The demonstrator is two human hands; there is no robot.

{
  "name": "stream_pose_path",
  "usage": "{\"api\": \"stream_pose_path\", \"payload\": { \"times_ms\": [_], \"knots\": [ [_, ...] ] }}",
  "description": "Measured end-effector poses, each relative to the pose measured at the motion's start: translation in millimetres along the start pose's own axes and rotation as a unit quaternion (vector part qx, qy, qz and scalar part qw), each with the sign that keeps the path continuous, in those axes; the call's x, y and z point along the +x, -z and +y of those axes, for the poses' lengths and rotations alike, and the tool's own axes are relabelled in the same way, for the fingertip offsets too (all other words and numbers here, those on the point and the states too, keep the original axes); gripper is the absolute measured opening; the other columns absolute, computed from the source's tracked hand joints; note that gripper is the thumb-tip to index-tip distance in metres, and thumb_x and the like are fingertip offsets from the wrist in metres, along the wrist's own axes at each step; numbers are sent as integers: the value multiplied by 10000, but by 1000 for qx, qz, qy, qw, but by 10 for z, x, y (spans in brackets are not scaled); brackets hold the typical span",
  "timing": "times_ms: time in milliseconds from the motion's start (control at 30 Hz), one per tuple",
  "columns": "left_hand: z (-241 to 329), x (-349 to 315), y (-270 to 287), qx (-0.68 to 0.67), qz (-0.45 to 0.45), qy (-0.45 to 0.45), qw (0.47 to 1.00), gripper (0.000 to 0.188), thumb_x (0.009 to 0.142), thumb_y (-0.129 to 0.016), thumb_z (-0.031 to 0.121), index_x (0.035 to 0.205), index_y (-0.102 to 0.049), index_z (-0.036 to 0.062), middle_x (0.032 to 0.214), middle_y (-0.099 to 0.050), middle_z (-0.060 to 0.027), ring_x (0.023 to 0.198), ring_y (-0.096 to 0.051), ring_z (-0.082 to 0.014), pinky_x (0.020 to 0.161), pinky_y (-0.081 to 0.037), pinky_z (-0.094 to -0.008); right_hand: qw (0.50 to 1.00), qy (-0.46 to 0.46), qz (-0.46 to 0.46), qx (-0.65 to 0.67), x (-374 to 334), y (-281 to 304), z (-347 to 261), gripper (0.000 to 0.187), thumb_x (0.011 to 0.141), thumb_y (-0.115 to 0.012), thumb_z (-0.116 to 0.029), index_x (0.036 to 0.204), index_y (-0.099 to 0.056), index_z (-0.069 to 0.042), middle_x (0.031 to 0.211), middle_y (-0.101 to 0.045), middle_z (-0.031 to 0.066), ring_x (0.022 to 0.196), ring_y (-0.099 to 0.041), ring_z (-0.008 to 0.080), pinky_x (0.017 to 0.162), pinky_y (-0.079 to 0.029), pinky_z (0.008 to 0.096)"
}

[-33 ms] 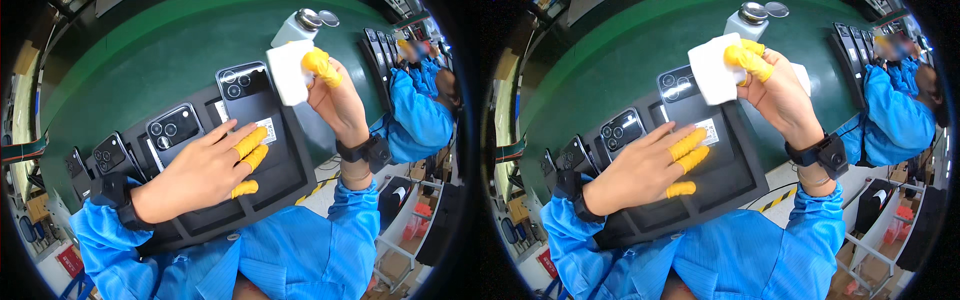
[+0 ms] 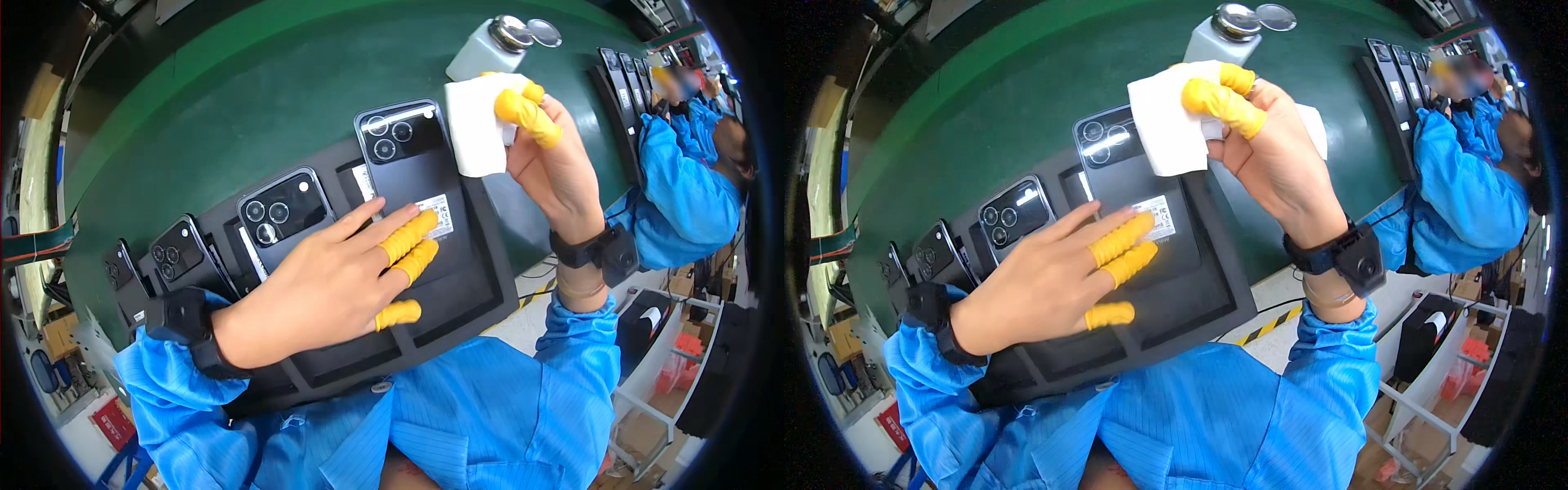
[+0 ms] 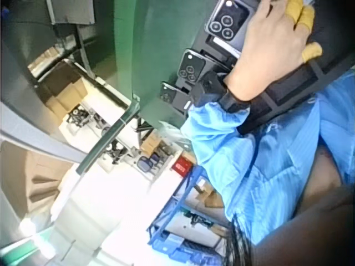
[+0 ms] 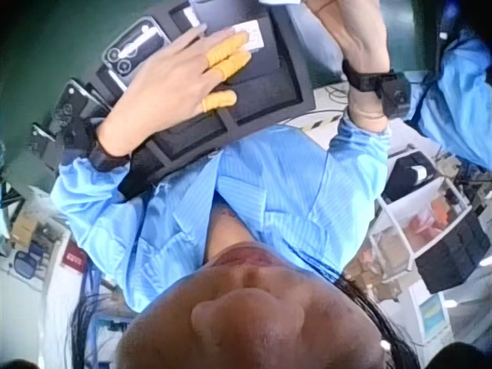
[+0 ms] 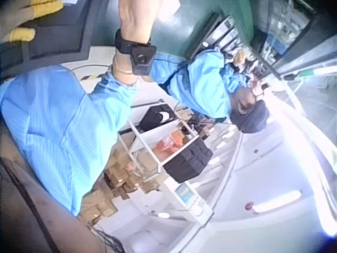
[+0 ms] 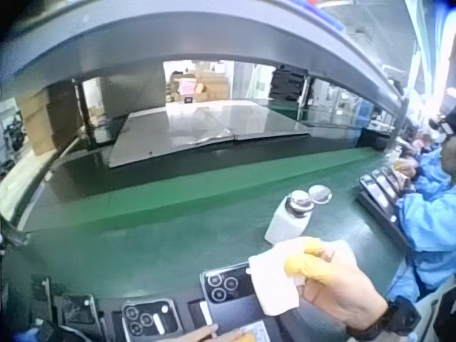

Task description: Cleaning the back surface of multiple smartphones using a cloth and liquid.

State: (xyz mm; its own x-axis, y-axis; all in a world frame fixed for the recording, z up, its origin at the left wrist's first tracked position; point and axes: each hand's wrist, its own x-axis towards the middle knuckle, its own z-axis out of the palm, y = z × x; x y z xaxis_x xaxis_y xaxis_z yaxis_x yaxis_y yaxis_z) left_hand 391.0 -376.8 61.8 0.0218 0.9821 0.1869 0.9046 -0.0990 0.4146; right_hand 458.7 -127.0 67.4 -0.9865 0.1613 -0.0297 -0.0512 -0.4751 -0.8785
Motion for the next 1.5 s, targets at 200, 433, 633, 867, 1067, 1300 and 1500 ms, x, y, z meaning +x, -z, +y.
{"api": "stream_pose_path", "payload": {
  "times_ms": [200, 433, 633, 867, 1067, 1300, 1500],
  "knots": [
    [101, -120, 3, -54, -4, 39, 998, 520, 722, -704, 330, 1088, -612, -27, 1303, -521, -188, 1260, -463, -315, 1066, -369, -461, 827, 197, 81, -521, 168, -158, 68, 249, 839, -665, -19, 1083, -636, 23, 1059, -682, 111, 941, -664, 195, 817, -509, 286],
    [122, 14, -124, -45, -8, 64, 997, 488, 724, -660, 351, 1063, -639, 1, 1264, -557, -180, 1263, -460, -292, 1077, -351, -428, 692, 318, -78, -643, 355, -16, 85, 320, 714, -678, 27, 1028, -693, -34, 1041, -690, 97, 984, -652, 278, 886, -504, 354],
    [102, -89, -187, -28, 4, 58, 998, 466, 693, -651, 342, 1029, -659, 21, 1194, -606, -176, 1246, -481, -288, 1073, -360, -418, 652, 356, -259, -617, 430, -94, 326, 260, 653, -694, 26, 908, -676, -17, 959, -672, 125, 949, -645, 363, 817, -529, 425],
    [149, -136, -177, -13, 34, 67, 997, 470, 668, -652, 335, 1011, -652, 14, 1176, -604, -193, 1228, -494, -302, 1050, -392, -425, 654, 333, -266, -625, 270, -205, 354, 288, 630, -723, -40, 916, -695, -56, 897, -691, 74, 861, -648, 299, 870, -487, 438],
    [155, -162, -229, -18, 64, 55, 996, 449, 668, -666, 325, 979, -633, 2, 1175, -595, -209, 1220, -496, -322, 1045, -397, -440, 686, 315, -245, -609, 367, -288, 293, 124, 671, -736, -53, 755, -650, -22, 673, -630, 84, 607, -597, 259, 900, -458, 434],
    [141, -173, -258, -23, 72, 40, 996, 496, 681, -670, 325, 1019, -613, -33, 1245, -548, -227, 1233, -479, -339, 1045, -396, -437, 818, 224, -81, -524, 73, -133, 90, 183, 780, -681, -18, 962, -695, -4, 960, -699, 121, 859, -667, 237, 825, -500, 329],
    [139, -147, -265, -75, 74, 30, 994, 525, 686, -663, 337, 1033, -602, -53, 1274, -523, -237, 1253, -458, -353, 1049, -391, -440, 767, 166, -37, -618, 110, -38, 151, 256, 851, -605, 29, 1104, -640, 44, 1089, -681, 127, 1020, -640, 203, 910, -475, 305]
  ]
}}
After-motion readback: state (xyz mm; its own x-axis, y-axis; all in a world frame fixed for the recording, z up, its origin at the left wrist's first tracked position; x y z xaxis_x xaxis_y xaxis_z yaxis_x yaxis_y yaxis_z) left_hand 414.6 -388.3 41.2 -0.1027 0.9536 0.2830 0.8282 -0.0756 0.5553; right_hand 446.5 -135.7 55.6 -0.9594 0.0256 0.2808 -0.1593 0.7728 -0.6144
